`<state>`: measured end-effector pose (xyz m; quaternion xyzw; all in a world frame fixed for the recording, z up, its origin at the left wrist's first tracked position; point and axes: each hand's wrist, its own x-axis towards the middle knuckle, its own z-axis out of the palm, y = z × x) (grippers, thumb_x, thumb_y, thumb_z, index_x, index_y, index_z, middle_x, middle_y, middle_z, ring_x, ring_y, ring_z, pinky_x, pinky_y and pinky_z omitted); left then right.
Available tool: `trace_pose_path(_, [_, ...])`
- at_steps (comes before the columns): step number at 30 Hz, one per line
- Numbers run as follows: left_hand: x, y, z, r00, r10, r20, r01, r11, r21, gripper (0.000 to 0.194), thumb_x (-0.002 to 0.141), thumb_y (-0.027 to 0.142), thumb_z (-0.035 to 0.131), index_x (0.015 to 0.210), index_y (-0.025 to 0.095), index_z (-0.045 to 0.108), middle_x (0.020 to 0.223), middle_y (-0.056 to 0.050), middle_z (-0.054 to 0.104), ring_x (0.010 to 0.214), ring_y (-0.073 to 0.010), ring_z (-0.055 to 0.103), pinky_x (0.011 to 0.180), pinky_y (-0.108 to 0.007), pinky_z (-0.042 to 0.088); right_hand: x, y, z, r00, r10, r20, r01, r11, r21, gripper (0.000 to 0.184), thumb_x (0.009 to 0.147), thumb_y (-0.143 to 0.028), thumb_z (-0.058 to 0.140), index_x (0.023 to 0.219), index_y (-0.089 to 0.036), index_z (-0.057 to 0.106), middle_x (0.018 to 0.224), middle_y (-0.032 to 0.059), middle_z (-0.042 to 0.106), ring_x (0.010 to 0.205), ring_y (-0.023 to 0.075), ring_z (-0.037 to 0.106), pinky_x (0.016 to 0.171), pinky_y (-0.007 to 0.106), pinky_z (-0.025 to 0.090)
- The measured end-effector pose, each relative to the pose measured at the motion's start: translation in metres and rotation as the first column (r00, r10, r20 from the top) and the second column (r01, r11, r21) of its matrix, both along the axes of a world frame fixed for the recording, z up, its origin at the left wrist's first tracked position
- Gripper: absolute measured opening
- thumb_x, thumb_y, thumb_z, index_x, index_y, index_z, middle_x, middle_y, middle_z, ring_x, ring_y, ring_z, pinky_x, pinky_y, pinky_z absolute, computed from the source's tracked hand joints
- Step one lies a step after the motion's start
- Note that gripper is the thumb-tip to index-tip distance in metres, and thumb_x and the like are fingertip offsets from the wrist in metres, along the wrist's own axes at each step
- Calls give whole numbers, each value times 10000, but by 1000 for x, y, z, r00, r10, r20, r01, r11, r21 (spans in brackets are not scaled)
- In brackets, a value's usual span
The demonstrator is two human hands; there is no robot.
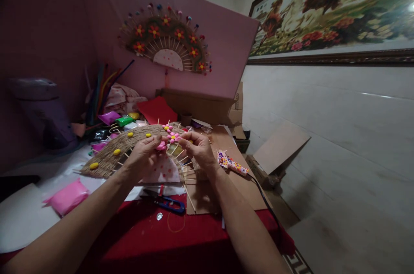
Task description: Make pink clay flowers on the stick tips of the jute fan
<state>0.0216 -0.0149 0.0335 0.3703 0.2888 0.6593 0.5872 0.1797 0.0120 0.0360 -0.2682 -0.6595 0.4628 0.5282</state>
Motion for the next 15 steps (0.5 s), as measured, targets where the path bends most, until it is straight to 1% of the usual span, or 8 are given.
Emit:
trace_pose_path(2, [2,-3,-1,999,-48,-11,48,999,2,360,574,404,781,535,116,570,480,15,504,440,-44,414,418,-177,307,-3,0,-1,1000,-20,-17,20,999,30,261,676,-403,725,771,-179,632,638,-30,565,475,57,452,423,186,403])
trace_pose_path(3, [3,-5,-1,997,-81,-18,81,997,-2,393,576,439,773,519,122,548,425,36,439,400,-36,364,384,-175,262,-5,0,-3,999,-32,-18,33,997,71,252,665,-396,737,768,-184,646,677,-16,592,532,76,502,473,207,445])
trace_pose_path(4, [5,-7,-2,992,-124,-28,124,992,-4,412,580,472,761,526,127,543,390,53,386,370,-31,317,357,-173,218,-7,-1,-4,999,-52,-12,53,990,133,231,662,-382,744,763,-190,662,717,-3,614,610,100,546,543,234,480])
trace_pose_path(6, [8,-10,-3,974,-222,-44,222,975,-12,423,586,515,741,581,131,565,364,69,338,343,-29,264,328,-167,159,-11,-2,-7,993,-117,-2,112,954,279,176,669,-348,750,757,-208,691,754,8,620,719,129,570,646,272,494])
trace_pose_path(8, [8,-12,-3,958,-284,-43,283,959,-32,416,578,500,753,614,125,578,376,66,351,348,-31,276,315,-155,149,-12,-3,-9,982,-188,18,165,900,402,124,692,-317,740,774,-227,715,726,2,588,709,125,544,645,275,475])
trace_pose_path(10, [7,-11,-3,950,-312,-24,310,949,-63,387,571,443,779,638,114,586,430,45,418,368,-27,309,310,-141,160,-11,-4,-10,970,-232,67,174,864,472,142,719,-298,721,850,-245,727,703,-2,556,662,116,505,605,270,452])
trace_pose_path(13, [3,-9,-4,946,-324,-9,322,942,-96,343,589,384,781,680,114,590,507,17,492,379,-26,337,302,-132,161,-8,-4,-9,963,-230,140,133,859,495,236,746,-305,697,977,-257,708,723,6,561,663,122,498,592,278,445])
trace_pose_path(15, [3,-7,-5,948,-317,-18,314,945,-94,338,606,391,769,641,124,564,457,31,453,357,-26,317,301,-134,163,-7,-4,-8,966,-208,153,109,866,488,227,751,-321,691,966,-250,708,738,12,573,675,127,513,599,285,455])
